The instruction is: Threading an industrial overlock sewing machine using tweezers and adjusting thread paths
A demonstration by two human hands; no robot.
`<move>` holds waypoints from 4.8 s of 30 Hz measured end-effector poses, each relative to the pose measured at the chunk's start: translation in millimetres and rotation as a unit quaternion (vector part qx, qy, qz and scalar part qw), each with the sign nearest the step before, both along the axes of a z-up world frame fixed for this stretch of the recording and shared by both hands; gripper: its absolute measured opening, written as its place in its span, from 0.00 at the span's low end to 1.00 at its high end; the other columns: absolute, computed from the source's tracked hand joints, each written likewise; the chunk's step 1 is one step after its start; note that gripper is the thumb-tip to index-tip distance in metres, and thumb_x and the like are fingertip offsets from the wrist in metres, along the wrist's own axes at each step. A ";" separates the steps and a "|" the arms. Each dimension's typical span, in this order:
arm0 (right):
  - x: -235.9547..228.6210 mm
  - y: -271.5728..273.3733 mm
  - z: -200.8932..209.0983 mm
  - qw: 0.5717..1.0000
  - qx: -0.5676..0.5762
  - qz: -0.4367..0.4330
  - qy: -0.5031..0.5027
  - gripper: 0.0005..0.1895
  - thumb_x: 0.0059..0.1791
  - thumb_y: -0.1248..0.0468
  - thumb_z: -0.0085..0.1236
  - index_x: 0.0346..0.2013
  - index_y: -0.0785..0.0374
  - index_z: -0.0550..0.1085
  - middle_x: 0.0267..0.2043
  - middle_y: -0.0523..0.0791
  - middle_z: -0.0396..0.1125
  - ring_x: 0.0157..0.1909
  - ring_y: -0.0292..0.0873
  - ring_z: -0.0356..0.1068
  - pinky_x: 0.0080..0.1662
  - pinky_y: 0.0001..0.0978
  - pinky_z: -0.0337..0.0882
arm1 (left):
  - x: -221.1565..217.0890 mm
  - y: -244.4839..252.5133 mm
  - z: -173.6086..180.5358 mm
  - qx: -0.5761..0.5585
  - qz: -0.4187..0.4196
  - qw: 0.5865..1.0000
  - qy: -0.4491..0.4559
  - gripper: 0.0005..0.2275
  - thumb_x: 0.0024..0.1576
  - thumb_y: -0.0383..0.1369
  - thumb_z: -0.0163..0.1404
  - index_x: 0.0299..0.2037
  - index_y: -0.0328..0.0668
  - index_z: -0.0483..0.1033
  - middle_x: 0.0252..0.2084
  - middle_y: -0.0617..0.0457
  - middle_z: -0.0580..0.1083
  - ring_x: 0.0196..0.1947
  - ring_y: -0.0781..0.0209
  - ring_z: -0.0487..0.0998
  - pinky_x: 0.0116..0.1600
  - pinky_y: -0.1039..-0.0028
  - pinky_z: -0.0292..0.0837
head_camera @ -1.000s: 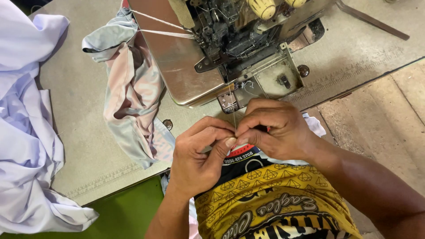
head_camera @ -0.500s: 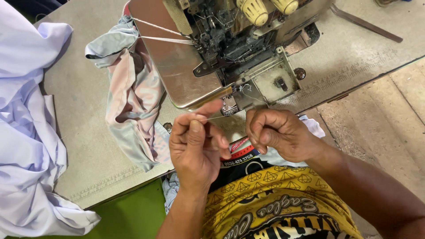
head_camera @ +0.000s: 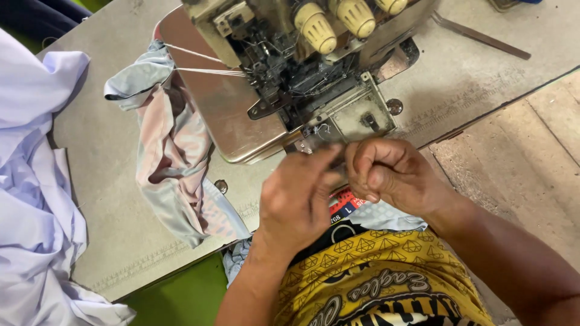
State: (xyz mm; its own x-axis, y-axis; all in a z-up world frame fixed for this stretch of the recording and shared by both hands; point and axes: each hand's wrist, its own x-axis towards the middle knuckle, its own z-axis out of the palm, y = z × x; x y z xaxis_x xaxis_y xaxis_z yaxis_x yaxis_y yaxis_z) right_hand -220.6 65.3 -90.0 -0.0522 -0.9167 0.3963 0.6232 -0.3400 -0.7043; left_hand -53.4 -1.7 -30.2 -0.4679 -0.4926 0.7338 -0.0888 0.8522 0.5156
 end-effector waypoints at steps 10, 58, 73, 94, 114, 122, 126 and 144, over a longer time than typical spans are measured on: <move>-30.4 5.7 45.4 0.948 0.032 -0.095 0.301 0.16 0.51 0.64 0.53 0.47 0.76 0.70 0.22 0.49 0.65 0.21 0.40 0.62 0.28 0.31 0.67 | 5.0 0.2 7.5 0.224 -0.058 0.966 0.114 0.06 0.59 0.27 0.51 0.35 0.34 0.81 0.19 0.52 0.69 0.18 0.65 0.64 0.25 0.76 0.69; -141.9 67.8 81.3 0.922 0.091 -0.235 0.296 0.11 0.48 0.62 0.52 0.25 0.64 0.67 0.17 0.43 0.56 0.19 0.34 0.51 0.26 0.25 0.51 | -33.2 22.8 14.7 -0.139 -0.110 0.982 -0.070 0.04 0.60 0.24 0.48 0.39 0.34 0.77 0.33 0.47 0.77 0.28 0.62 0.76 0.32 0.75 0.74; -247.0 -7.8 6.8 0.500 0.094 -0.388 0.769 0.21 0.57 0.49 0.64 0.55 0.62 0.83 0.48 0.51 0.75 0.50 0.53 0.69 0.48 0.45 0.63 | -49.1 13.6 -20.4 0.536 -0.174 0.772 0.295 0.05 0.61 0.25 0.55 0.42 0.31 0.77 0.28 0.45 0.75 0.19 0.66 0.68 0.27 0.73 0.73; -203.7 -3.5 19.4 0.627 0.055 -0.402 0.665 0.11 0.60 0.84 0.50 0.57 0.85 0.73 0.44 0.64 0.71 0.41 0.56 0.75 0.36 0.35 0.78 | -57.8 23.4 -19.9 0.478 -0.145 0.845 0.193 0.06 0.63 0.32 0.51 0.41 0.35 0.73 0.21 0.53 0.67 0.19 0.68 0.65 0.24 0.80 0.58; -296.3 -43.3 7.7 0.360 0.198 -0.401 0.819 0.16 0.71 0.57 0.51 0.48 0.64 0.79 0.38 0.50 0.73 0.36 0.54 0.70 0.34 0.44 0.65 | -63.4 4.3 -22.5 0.636 -0.187 0.664 0.345 0.04 0.62 0.27 0.51 0.40 0.34 0.76 0.17 0.58 0.61 0.13 0.72 0.54 0.19 0.82 0.49; -146.5 25.7 22.5 0.879 0.190 -0.103 0.425 0.34 0.49 0.37 0.38 0.42 0.65 0.74 0.39 0.49 0.64 0.26 0.38 0.62 0.26 0.30 0.68 | -66.6 11.7 -35.6 0.533 -0.047 0.814 0.227 0.06 0.57 0.28 0.57 0.41 0.37 0.81 0.34 0.52 0.80 0.23 0.74 0.66 0.26 0.83 0.59; -108.9 33.9 39.8 0.948 0.203 0.078 0.232 0.19 0.55 0.52 0.48 0.44 0.68 0.72 0.25 0.39 0.52 0.22 0.32 0.47 0.23 0.25 0.50 | -60.0 16.8 -21.9 0.431 -0.033 0.892 0.132 0.05 0.58 0.27 0.55 0.42 0.40 0.81 0.38 0.53 0.81 0.32 0.73 0.75 0.41 0.81 0.74; -66.2 32.2 34.7 0.955 0.189 0.005 0.228 0.13 0.57 0.59 0.44 0.44 0.68 0.69 0.23 0.40 0.52 0.25 0.33 0.50 0.22 0.21 0.58 | -65.3 21.8 -12.1 0.429 -0.029 0.879 0.208 0.05 0.56 0.23 0.56 0.40 0.30 0.82 0.15 0.57 0.64 0.21 0.76 0.62 0.28 0.82 0.59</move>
State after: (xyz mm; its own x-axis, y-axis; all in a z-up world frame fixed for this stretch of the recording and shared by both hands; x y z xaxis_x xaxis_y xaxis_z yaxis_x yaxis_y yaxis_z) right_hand -286.8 97.5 -55.3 0.0559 -0.9983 0.0171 0.2244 -0.0042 -0.9745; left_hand -118.7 20.1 -42.3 -0.2896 -0.9321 0.2174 0.2896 0.1312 0.9481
